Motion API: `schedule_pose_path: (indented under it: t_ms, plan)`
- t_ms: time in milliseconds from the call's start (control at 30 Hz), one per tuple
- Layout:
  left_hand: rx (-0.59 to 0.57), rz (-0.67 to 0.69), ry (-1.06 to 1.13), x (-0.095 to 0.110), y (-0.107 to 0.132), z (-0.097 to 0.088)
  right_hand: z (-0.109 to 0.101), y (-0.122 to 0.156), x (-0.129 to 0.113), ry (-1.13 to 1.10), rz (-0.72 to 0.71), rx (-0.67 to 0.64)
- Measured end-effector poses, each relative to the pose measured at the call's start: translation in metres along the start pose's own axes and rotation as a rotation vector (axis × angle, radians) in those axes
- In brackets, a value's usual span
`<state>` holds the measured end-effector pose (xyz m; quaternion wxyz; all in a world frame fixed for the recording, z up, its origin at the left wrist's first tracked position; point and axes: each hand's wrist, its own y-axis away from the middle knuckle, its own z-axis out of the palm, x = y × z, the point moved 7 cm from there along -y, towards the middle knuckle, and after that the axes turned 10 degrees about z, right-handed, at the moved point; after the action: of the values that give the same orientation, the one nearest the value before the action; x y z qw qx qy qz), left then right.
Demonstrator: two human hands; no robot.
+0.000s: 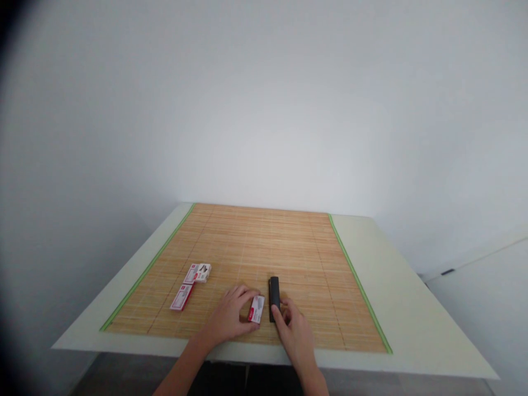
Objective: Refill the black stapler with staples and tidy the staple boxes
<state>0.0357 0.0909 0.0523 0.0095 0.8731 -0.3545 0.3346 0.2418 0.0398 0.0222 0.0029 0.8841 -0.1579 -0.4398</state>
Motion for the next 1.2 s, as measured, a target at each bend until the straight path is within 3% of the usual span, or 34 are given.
schedule_pose_path:
  t_ms: [400, 633, 700, 767, 867, 933, 1000, 1067, 1200]
  plan:
    - [0.075, -0.011, 0.016, 0.008, -0.011, 0.013, 0.004, 0.005, -0.015, -0.102, -0.013, -0.091]
    - [0.061, -0.036, 0.034, 0.003, -0.008, 0.011, 0.005, 0.007, -0.002, -0.146, -0.001, -0.01]
    - [0.122, -0.081, 0.012, -0.011, -0.001, -0.007, 0.003, 0.008, 0.005, -0.184, -0.003, 0.042]
    - [0.234, -0.163, -0.083, -0.038, 0.015, -0.04, 0.0, 0.01, 0.01, -0.198, -0.014, 0.104]
    - [0.393, -0.351, -0.284, -0.092, 0.053, -0.099, -0.003, 0.012, 0.013, -0.178, -0.025, 0.153]
    - [0.409, -0.486, -0.338, -0.13, 0.076, -0.125, -0.004, 0.013, 0.012, -0.165, -0.026, 0.152]
    - [0.319, -0.515, -0.287, -0.157, 0.084, -0.133, -0.005, 0.013, 0.009, -0.154, -0.024, 0.141]
    - [0.218, -0.514, -0.218, -0.172, 0.083, -0.128, -0.006, 0.014, 0.007, -0.142, -0.016, 0.135]
    - [0.186, -0.522, -0.19, -0.179, 0.072, -0.127, -0.007, 0.015, 0.005, -0.139, -0.016, 0.137]
